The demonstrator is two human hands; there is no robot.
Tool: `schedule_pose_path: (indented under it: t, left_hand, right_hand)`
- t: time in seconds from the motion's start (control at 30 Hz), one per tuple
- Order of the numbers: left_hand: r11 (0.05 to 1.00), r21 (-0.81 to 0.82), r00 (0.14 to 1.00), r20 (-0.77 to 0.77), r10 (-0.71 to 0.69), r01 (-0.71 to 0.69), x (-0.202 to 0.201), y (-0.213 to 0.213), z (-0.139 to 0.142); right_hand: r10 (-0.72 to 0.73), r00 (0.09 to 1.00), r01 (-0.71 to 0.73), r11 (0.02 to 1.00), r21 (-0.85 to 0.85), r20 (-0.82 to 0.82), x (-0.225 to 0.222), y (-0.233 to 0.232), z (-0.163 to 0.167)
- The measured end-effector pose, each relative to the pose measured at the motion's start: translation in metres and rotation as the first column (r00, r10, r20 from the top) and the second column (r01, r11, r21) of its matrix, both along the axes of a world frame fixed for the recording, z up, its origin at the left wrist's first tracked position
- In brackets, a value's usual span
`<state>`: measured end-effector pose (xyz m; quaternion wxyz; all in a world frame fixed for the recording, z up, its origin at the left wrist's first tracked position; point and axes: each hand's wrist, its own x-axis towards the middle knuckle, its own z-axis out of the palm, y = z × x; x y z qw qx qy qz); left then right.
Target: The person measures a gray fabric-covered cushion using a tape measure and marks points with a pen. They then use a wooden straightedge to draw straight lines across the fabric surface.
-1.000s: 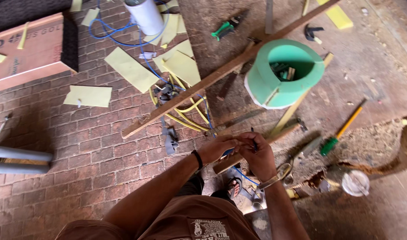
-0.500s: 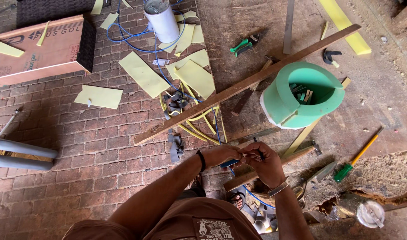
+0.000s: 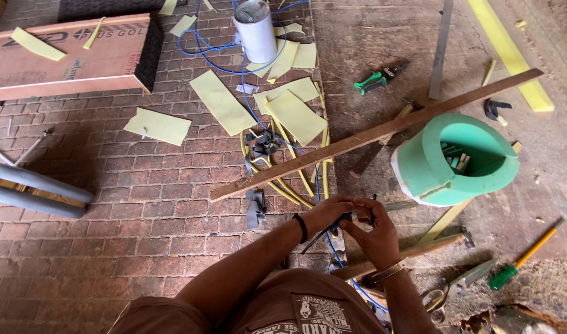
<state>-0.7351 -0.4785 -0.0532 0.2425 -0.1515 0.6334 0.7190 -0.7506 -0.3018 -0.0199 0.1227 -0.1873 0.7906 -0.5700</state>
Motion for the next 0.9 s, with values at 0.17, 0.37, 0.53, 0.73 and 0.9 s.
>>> schedule_pose_path:
  t: [0.17,0.37,0.53,0.73,0.9]
  left_hand:
    - [0.979,0.133,0.984,-0.067,0.165,-0.155,-0.004,-0.003,-0.005]
    - [0.960,0.203,0.976,-0.065,0.209,-0.192,-0.008,-0.005,-0.018]
    - [0.948,0.222,0.971,-0.029,0.239,-0.226,-0.006,-0.003,-0.025]
    - [0.944,0.286,0.980,-0.055,0.190,-0.167,-0.004,0.003,-0.020]
    - [0.951,0.273,0.987,-0.015,0.157,-0.147,-0.004,0.008,-0.014]
  right_hand:
    - [-0.011,0.989,0.033,0.989,0.146,-0.147,0.009,-0.024,0.014]
    - [0.085,0.941,-0.039,0.989,0.145,-0.327,0.008,-0.035,0.018]
    - [0.002,0.994,0.023,0.975,0.220,-0.112,0.006,-0.033,0.016]
    - [-0.052,0.997,0.065,0.967,0.248,-0.062,0.004,-0.023,0.015]
    - [-0.061,0.998,0.060,0.974,0.217,-0.001,0.002,-0.017,0.012]
